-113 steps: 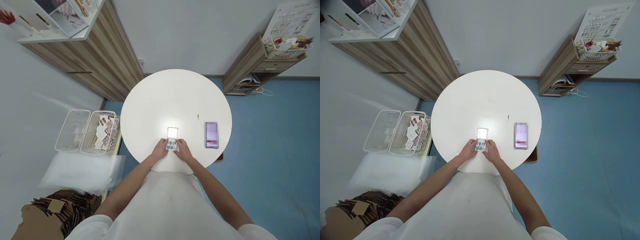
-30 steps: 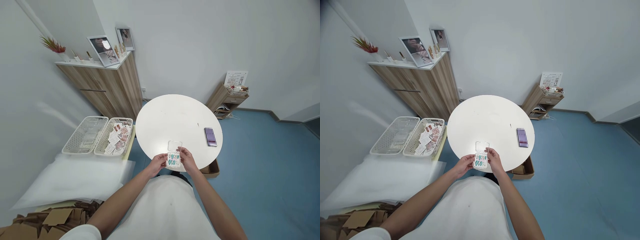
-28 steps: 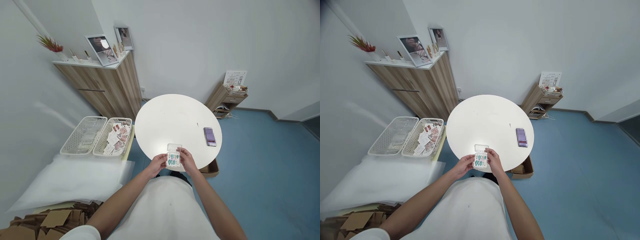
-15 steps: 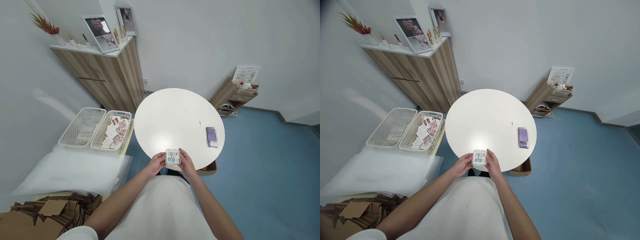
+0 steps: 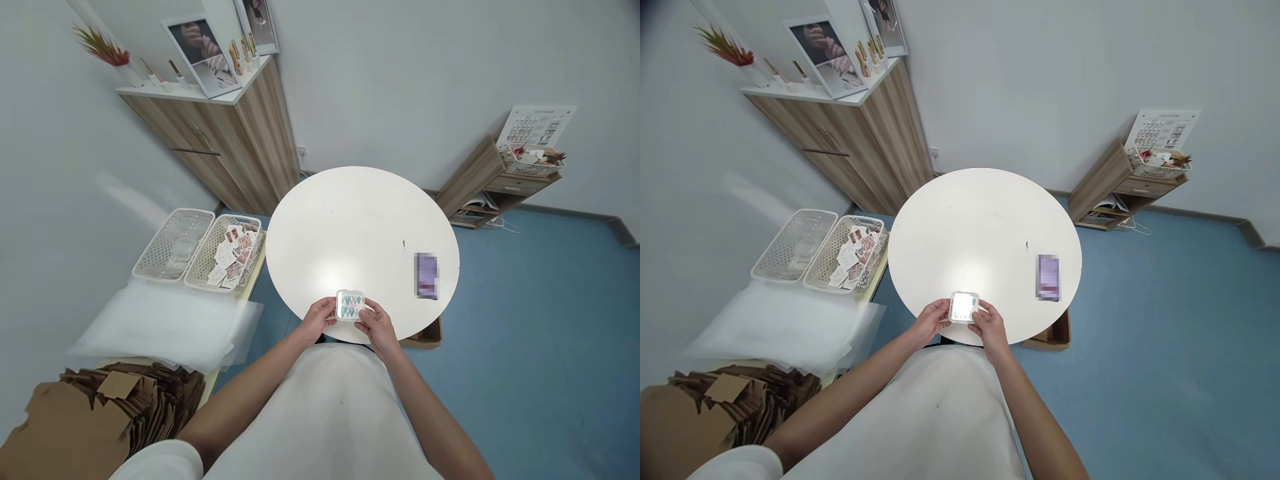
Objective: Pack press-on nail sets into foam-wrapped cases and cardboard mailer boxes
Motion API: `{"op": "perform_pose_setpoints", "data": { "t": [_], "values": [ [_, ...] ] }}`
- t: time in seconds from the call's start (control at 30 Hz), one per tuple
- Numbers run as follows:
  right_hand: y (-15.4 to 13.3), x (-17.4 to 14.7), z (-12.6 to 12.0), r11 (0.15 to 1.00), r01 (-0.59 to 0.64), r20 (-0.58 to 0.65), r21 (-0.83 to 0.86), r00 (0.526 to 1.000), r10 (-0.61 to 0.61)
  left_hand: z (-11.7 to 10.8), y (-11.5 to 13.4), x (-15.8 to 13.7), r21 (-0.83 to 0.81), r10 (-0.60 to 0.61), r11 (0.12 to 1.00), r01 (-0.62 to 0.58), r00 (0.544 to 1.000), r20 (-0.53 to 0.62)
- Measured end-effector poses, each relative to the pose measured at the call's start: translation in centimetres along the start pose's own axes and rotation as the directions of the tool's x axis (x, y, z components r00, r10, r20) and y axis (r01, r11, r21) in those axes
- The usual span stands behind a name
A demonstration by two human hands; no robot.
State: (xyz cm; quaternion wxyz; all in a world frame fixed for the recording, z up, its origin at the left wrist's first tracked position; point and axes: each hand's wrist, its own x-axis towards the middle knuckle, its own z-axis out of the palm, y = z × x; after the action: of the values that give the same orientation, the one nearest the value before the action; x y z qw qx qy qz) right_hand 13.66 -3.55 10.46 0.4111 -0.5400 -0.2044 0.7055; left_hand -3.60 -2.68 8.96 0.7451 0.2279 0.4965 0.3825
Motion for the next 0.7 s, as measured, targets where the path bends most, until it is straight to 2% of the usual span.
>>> {"op": "perform_pose_setpoints", "data": {
  "t": [0.1, 0.17, 0.43, 0.57, 0.7],
  "values": [
    [-0.2, 0.6, -0.7, 1.0, 0.02, -0.004, -0.022, 1.0, -0.02, 0.6, -0.5, 0.0, 0.219, 0.037, 0.975, -0.035, 0.999, -0.004],
    [0.0, 1.1, -1.0, 0.999, 0.02, 0.004, -0.038, 1.0, -0.02, 0.9, -1.0, 0.0, 0.305, 0.074, 0.95, -0.067, 0.997, -0.009],
    [0.9, 2.9, -0.3, 0.992, -0.041, 0.074, -0.116, 0.996, 0.05, 0.3, -2.7, 0.0, 0.345, 0.176, 0.93, -0.13, 0.979, -0.107],
    [2.0, 4.3, 1.0, 0.978, -0.038, 0.048, -0.205, 0.998, 0.049, -1.0, -3.3, 0.1, 0.437, 0.172, 0.896, -0.083, 0.97, -0.169],
    [3.2, 5.7, 3.0, 0.97, -0.049, 0.023, -0.237, 0.998, 0.056, -2.6, -3.3, 0.4, 0.46, 0.201, 0.886, -0.05, 0.937, -0.286]
  ]
}}
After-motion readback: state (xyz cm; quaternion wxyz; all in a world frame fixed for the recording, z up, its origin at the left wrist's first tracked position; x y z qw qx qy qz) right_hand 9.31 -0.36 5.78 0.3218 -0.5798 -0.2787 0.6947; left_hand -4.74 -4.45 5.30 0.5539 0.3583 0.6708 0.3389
